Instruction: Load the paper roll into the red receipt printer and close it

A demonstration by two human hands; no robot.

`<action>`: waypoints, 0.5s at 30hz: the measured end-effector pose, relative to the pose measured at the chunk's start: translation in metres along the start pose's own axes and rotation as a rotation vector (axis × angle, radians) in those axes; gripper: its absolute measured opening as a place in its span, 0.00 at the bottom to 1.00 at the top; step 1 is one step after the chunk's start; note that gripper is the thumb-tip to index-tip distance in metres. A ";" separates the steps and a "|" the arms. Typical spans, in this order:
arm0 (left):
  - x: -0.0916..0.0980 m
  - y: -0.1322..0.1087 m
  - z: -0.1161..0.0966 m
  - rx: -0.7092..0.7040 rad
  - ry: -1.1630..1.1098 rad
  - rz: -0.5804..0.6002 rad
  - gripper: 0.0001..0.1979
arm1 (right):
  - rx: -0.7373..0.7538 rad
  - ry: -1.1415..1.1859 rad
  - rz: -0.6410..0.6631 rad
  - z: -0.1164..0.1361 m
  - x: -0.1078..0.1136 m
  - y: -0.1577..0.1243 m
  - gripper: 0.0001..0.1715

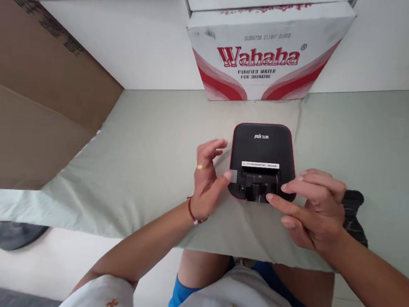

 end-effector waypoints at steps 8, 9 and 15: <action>-0.029 0.004 0.036 0.315 -0.581 0.158 0.56 | 0.077 0.064 0.029 0.005 -0.003 0.009 0.19; -0.030 0.005 0.035 0.314 -0.590 0.174 0.59 | 0.074 0.065 0.039 0.005 -0.003 0.009 0.19; -0.030 0.002 0.039 0.407 -0.625 0.208 0.62 | 0.108 0.111 0.089 0.005 0.000 0.010 0.22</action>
Point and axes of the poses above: each hand's wrist, its own y-axis towards the middle knuckle, its own x-axis out of the back of the hand, z = x × y, the point moved 7 cm from there along y, towards the middle knuckle, and after that the axes turned 13 degrees about -x, right-handed, at the moved point
